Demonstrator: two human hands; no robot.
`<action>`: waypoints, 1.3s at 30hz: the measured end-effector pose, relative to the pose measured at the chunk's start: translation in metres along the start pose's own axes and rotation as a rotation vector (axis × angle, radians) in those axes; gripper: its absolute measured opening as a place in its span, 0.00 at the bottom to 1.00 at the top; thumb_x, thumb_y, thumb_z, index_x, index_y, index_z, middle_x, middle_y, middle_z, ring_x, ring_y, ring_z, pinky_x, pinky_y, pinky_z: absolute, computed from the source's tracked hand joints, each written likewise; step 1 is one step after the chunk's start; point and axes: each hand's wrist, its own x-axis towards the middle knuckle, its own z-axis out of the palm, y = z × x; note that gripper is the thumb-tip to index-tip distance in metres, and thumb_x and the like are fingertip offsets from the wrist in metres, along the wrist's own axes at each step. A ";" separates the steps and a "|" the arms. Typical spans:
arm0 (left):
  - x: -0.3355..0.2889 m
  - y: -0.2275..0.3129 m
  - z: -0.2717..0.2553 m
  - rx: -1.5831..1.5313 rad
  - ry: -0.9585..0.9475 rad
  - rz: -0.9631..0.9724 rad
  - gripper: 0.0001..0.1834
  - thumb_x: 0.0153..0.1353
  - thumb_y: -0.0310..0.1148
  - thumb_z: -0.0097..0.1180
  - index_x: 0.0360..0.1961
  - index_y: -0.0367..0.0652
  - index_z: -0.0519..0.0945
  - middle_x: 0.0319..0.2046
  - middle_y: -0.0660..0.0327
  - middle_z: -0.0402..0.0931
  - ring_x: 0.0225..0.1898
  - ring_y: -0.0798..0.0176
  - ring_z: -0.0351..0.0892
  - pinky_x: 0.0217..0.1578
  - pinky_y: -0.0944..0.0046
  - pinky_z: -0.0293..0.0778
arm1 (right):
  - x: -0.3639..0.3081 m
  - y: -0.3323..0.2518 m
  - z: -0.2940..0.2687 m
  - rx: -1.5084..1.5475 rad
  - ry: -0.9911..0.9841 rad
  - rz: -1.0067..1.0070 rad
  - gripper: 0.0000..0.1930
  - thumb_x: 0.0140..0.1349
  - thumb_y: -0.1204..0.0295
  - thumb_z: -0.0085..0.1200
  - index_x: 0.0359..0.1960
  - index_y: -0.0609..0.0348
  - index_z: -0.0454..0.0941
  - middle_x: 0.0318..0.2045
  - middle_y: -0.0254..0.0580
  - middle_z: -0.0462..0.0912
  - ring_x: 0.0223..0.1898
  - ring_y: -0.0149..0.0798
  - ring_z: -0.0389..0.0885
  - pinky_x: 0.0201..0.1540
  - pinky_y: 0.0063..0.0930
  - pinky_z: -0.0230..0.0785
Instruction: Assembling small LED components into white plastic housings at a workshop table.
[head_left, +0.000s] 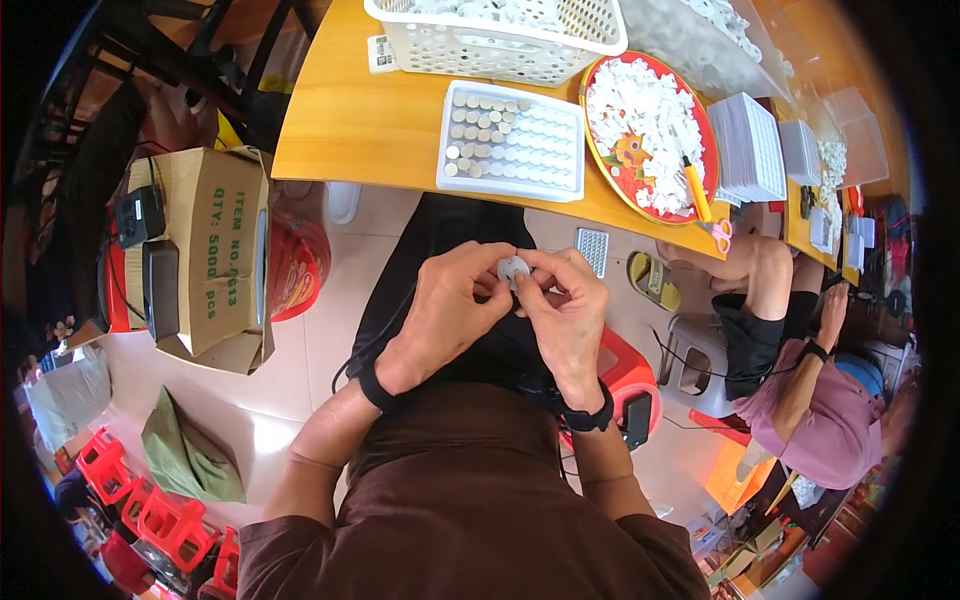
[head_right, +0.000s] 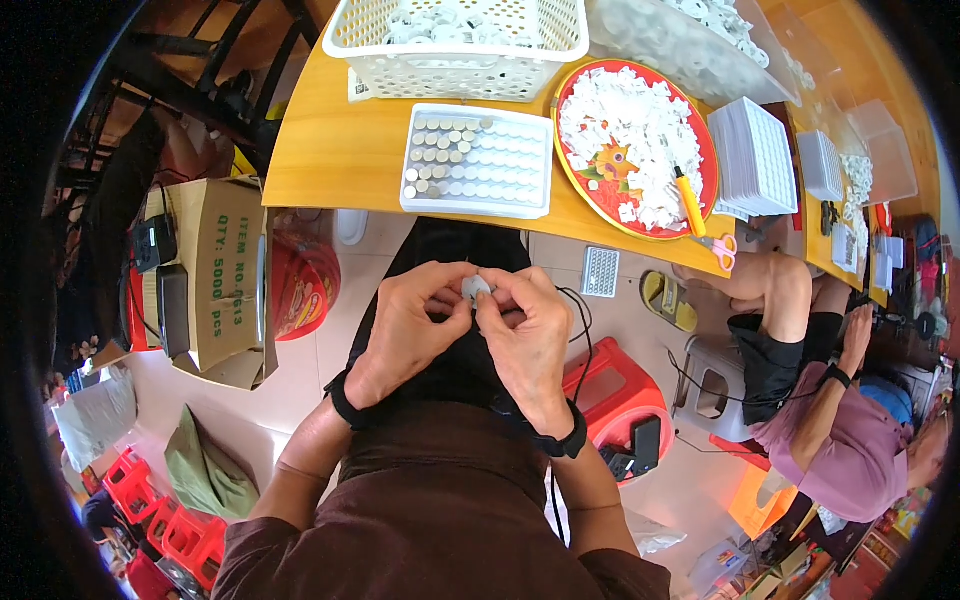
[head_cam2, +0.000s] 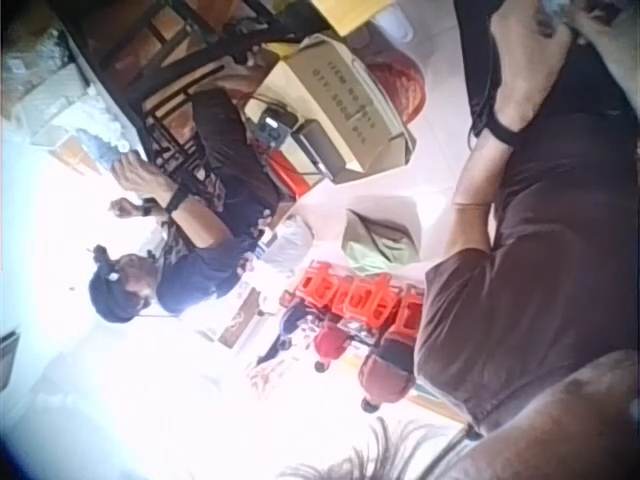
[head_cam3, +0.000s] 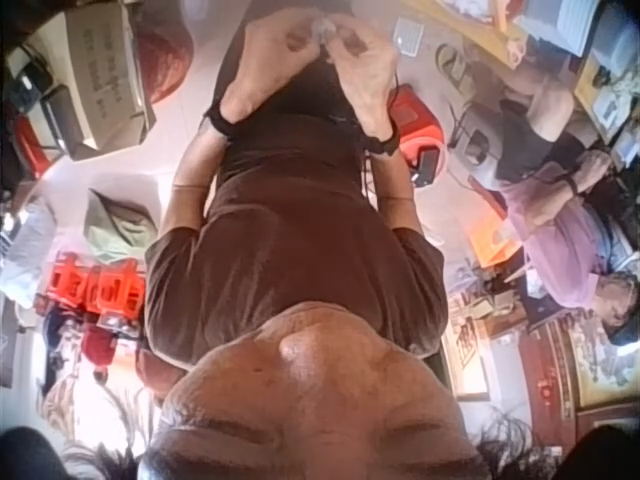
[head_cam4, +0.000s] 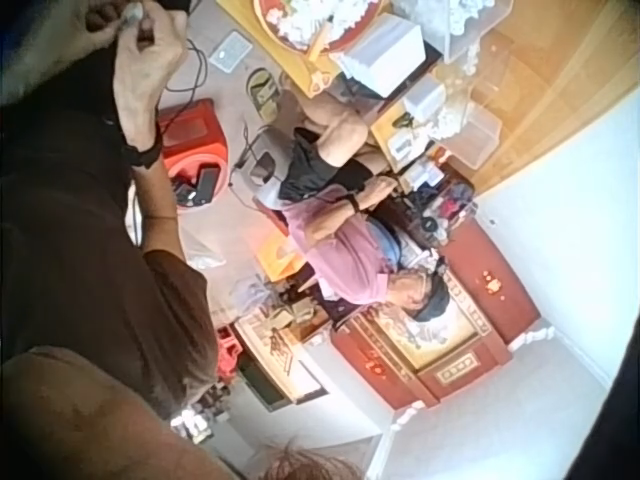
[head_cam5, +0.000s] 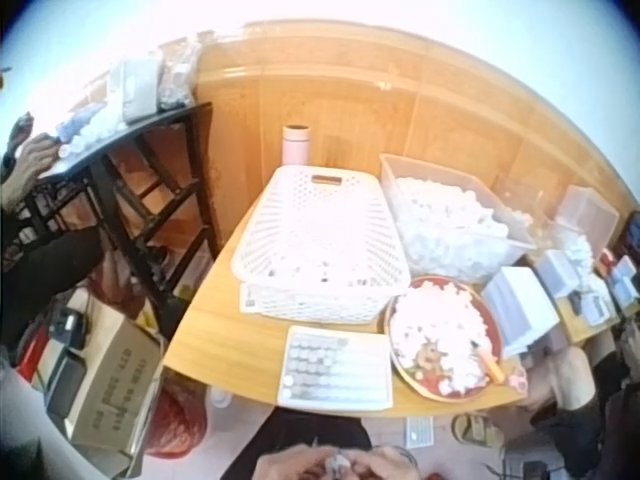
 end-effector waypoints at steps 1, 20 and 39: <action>-0.001 0.001 0.001 0.098 0.004 0.042 0.17 0.48 0.17 0.56 0.42 0.36 0.77 0.29 0.57 0.77 0.30 0.67 0.80 0.32 0.70 0.79 | -0.001 -0.001 -0.001 -0.017 0.001 0.000 0.12 0.52 0.87 0.55 0.38 0.66 0.79 0.27 0.33 0.69 0.24 0.22 0.72 0.23 0.14 0.71; 0.000 0.003 0.000 0.356 0.094 0.323 0.21 0.44 0.16 0.56 0.44 0.36 0.76 0.32 0.54 0.75 0.29 0.57 0.78 0.28 0.66 0.76 | 0.000 -0.004 0.002 0.239 0.048 0.089 0.11 0.52 0.87 0.55 0.38 0.67 0.79 0.28 0.32 0.70 0.24 0.21 0.74 0.22 0.12 0.73; 0.006 -0.009 -0.012 -0.683 0.021 -0.092 0.11 0.55 0.17 0.53 0.40 0.35 0.79 0.38 0.60 0.73 0.41 0.68 0.75 0.42 0.70 0.71 | 0.000 -0.001 0.013 0.103 0.148 -0.207 0.07 0.48 0.87 0.59 0.26 0.65 0.75 0.27 0.37 0.76 0.25 0.25 0.77 0.27 0.14 0.68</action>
